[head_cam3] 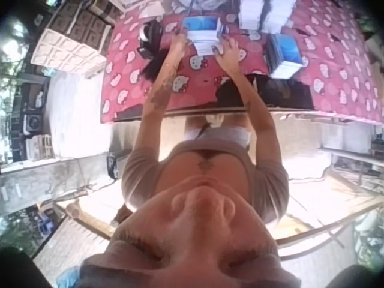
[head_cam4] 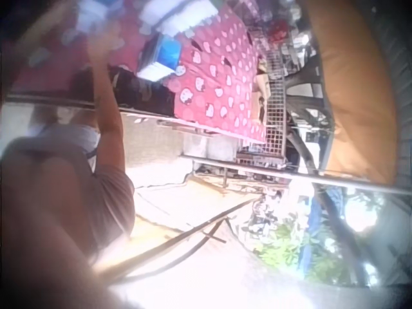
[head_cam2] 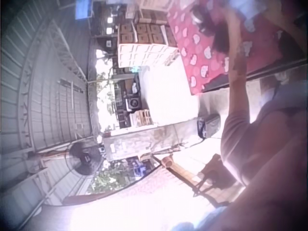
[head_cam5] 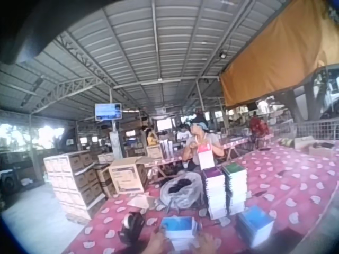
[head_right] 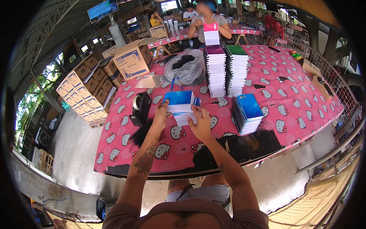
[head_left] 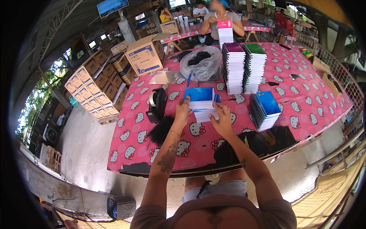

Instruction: The person takes blue notebooks from a stack on a table, aligns them, and places them onto another stack.

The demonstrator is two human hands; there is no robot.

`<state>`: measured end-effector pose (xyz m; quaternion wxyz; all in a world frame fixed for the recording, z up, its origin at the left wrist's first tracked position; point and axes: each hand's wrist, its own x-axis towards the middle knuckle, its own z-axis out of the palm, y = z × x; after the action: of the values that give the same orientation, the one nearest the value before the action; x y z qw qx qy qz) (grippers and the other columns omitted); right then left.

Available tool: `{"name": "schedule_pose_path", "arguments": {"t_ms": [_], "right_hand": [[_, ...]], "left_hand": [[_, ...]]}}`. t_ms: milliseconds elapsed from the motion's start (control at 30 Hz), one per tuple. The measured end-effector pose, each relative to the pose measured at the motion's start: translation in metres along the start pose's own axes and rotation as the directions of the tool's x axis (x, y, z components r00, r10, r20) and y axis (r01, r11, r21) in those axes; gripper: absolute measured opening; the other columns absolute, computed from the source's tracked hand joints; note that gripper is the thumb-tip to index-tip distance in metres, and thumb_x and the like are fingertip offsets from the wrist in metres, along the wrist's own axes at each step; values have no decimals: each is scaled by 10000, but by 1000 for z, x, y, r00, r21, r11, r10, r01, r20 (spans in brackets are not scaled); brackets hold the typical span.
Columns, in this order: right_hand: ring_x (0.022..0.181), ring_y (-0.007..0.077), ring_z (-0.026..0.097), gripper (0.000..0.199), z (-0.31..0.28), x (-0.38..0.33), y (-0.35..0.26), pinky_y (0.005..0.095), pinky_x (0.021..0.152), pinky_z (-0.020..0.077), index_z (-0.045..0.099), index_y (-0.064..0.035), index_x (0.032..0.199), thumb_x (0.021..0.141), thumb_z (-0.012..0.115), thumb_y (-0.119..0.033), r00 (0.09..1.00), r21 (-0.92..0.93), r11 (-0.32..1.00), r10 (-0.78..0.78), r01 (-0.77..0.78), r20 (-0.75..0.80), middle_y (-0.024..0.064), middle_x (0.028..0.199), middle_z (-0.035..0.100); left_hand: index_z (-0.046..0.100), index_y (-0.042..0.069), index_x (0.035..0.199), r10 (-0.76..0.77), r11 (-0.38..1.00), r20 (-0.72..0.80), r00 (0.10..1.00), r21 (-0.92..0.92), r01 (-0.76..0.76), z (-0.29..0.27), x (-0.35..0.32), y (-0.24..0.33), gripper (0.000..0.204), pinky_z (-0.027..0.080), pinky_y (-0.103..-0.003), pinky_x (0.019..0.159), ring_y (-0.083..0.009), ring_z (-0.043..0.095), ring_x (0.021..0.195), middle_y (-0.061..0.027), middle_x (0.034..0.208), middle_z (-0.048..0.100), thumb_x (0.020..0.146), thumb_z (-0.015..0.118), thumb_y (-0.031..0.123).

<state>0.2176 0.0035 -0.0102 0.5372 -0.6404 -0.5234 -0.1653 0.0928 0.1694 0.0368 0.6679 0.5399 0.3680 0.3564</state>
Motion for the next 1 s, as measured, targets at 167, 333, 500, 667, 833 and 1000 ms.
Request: {"name": "schedule_pose_path", "arguments": {"t_ms": [167, 333, 500, 667, 833, 1000], "right_hand": [[1126, 339, 548, 533, 1, 0, 17, 445, 950, 450, 613, -39, 1312, 828, 746, -217, 986, 149, 985, 105, -85, -127, 179, 1281, 537], [1158, 350, 532, 553, -3, -4, 14, 459, 958, 452, 640, -53, 1305, 816, 767, -280, 997, -21, 1000, 3, -2, 74, 170, 1335, 503], [1211, 347, 491, 553, -15, -2, 16, 470, 1015, 398, 619, -77, 1347, 868, 739, -324, 968, -57, 997, 71, -59, 240, 176, 1376, 465], [1162, 376, 540, 575, -5, 2, 19, 435, 987, 452, 611, -32, 1336, 877, 727, -359, 958, 238, 929, 263, -283, 111, 200, 1355, 477], [1260, 383, 501, 506, 0, -6, 27, 431, 1056, 420, 656, -27, 1278, 875, 740, -321, 983, 165, 971, 157, -171, 92, 217, 1398, 430], [1301, 377, 470, 413, -10, -3, 32, 424, 1078, 403, 706, -92, 1229, 874, 749, -298, 963, 148, 964, 189, -219, 193, 209, 1439, 379]], "left_hand": [[481, 66, 1328, -30, 1000, -9, 999, -7, 30, 12, -4, 3, 590, 473, -413, 830, -216, 499, 972, -51, 1127, 514, 921, 672, 447], [490, 68, 1286, -43, 992, -7, 999, -119, 42, 2, -2, 3, 530, 474, -432, 855, -228, 529, 975, -60, 1116, 556, 931, 667, 420], [496, 70, 1269, -19, 990, 45, 999, -142, 25, -9, 2, 1, 489, 490, -441, 862, -236, 556, 979, -68, 1124, 578, 943, 666, 392], [489, 62, 1280, 1, 994, 32, 999, -105, 3, -19, 8, -1, 499, 521, -456, 849, -262, 589, 992, -90, 1131, 593, 944, 672, 382], [428, 44, 1375, -54, 989, 49, 997, -136, 60, -8, 4, 1, 596, 534, -496, 842, -301, 590, 1000, -130, 1254, 533, 950, 651, 399], [354, 40, 1379, -60, 982, 37, 997, -177, 66, -12, -1, 3, 650, 537, -533, 846, -358, 589, 1045, -189, 1330, 476, 929, 673, 384]]}}
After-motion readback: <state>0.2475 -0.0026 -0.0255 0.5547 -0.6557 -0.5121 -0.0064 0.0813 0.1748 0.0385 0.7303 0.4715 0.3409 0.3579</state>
